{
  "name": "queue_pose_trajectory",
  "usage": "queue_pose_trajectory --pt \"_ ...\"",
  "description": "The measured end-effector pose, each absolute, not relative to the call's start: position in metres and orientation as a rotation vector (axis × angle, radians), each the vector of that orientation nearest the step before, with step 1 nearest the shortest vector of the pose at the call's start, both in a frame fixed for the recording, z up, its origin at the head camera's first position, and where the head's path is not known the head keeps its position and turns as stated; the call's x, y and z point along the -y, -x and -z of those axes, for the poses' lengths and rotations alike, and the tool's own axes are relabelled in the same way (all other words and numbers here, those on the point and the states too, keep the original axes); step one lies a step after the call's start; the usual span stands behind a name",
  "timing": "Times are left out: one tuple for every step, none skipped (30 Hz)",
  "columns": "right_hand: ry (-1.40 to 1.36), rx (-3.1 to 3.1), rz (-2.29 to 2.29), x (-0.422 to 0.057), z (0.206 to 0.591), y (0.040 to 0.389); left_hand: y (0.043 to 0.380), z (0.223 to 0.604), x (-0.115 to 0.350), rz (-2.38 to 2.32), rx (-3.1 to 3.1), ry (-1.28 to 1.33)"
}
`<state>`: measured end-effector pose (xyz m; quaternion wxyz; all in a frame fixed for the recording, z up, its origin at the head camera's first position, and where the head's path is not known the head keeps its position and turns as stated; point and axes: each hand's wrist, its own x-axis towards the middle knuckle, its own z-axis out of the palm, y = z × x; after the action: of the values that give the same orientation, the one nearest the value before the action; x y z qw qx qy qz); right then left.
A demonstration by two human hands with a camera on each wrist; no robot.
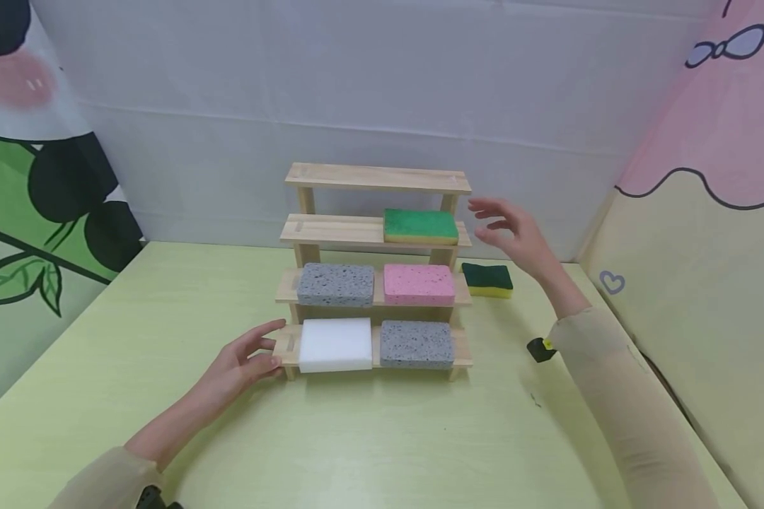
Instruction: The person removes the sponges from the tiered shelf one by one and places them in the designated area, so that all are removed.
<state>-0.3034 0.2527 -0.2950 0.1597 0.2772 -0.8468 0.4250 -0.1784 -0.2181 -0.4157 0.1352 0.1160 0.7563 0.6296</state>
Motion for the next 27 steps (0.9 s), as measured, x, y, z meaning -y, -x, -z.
queue_pose_trajectory --pt "-0.805 2.418 -1.218 -0.251 0.294 0.303 0.178 0.416 0.218 -1.826 -2.190 -0.334" --pt "-0.815 2.420 -1.220 -0.250 0.294 0.303 0.178 0.416 0.218 -1.828 -2.189 -0.334" --pt "-0.821 2.424 -1.224 -0.249 0.293 0.303 0.178 0.416 0.218 -1.829 -2.189 -0.331" --pt "-0.825 2.431 -1.222 -0.248 0.294 0.304 0.178 0.416 0.218 -1.831 -2.189 -0.331" --pt "-0.829 2.438 -1.228 -0.247 0.294 0.304 0.178 0.416 0.219 -1.831 -2.190 -0.337" --pt "-0.832 2.444 -1.234 -0.246 0.294 0.305 0.178 0.416 0.219 -1.831 -2.190 -0.344" --pt "-0.835 2.452 -1.239 -0.245 0.294 0.305 0.178 0.417 0.219 -1.833 -2.190 -0.343" --pt "-0.839 2.458 -1.243 -0.244 0.295 0.305 0.178 0.417 0.219 -1.835 -2.189 -0.345" --pt "-0.842 2.465 -1.251 -0.244 0.295 0.306 0.178 0.417 0.219 -1.836 -2.189 -0.344" --pt "-0.848 2.469 -1.261 -0.243 0.296 0.306 0.178 0.417 0.219 -1.835 -2.190 -0.347" --pt "-0.858 2.470 -1.279 -0.242 0.296 0.307 0.179 0.417 0.219 -1.835 -2.190 -0.347" --pt "-0.866 2.471 -1.292 -0.241 0.297 0.307 0.179 0.417 0.219 -1.833 -2.191 -0.343" --pt "-0.873 2.475 -1.307 -0.240 0.297 0.308 0.179 0.417 0.219 -1.834 -2.192 -0.336" --pt "-0.879 2.479 -1.320 -0.239 0.297 0.309 0.179 0.417 0.219 -1.834 -2.193 -0.336" --pt "-0.882 2.484 -1.331 -0.238 0.298 0.310 0.179 0.417 0.219 -1.833 -2.194 -0.333" --pt "-0.885 2.490 -1.341 -0.237 0.298 0.310 0.179 0.417 0.219 -1.832 -2.195 -0.332" --pt "-0.886 2.497 -1.346 -0.236 0.298 0.311 0.179 0.417 0.219 -1.832 -2.195 -0.330" --pt "-0.885 2.506 -1.347 -0.236 0.298 0.312 0.179 0.417 0.219 -1.830 -2.195 -0.335" --pt "-0.883 2.516 -1.342 -0.235 0.298 0.312 0.179 0.417 0.219 -1.832 -2.193 -0.331" --pt "-0.883 2.523 -1.336 -0.234 0.297 0.313 0.179 0.417 0.219 -1.833 -2.190 -0.330" --pt "-0.882 2.530 -1.329 -0.234 0.297 0.313 0.178 0.417 0.219 -1.835 -2.188 -0.328" --pt "-0.884 2.535 -1.323 -0.233 0.296 0.313 0.178 0.417 0.220 -1.836 -2.185 -0.330" --pt "-0.886 2.538 -1.318 -0.233 0.296 0.313 0.178 0.417 0.220 -1.838 -2.184 -0.330" --pt "-0.886 2.542 -1.311 -0.232 0.295 0.313 0.179 0.417 0.220 -1.835 -2.185 -0.339" --pt "-0.886 2.545 -1.306 -0.231 0.294 0.314 0.178 0.417 0.220 -1.840 -2.183 -0.332" --pt "-0.883 2.549 -1.301 -0.231 0.294 0.313 0.178 0.417 0.220 -1.841 -2.182 -0.335" --pt "-0.881 2.550 -1.301 -0.230 0.294 0.313 0.179 0.417 0.219 -1.843 -2.182 -0.335"
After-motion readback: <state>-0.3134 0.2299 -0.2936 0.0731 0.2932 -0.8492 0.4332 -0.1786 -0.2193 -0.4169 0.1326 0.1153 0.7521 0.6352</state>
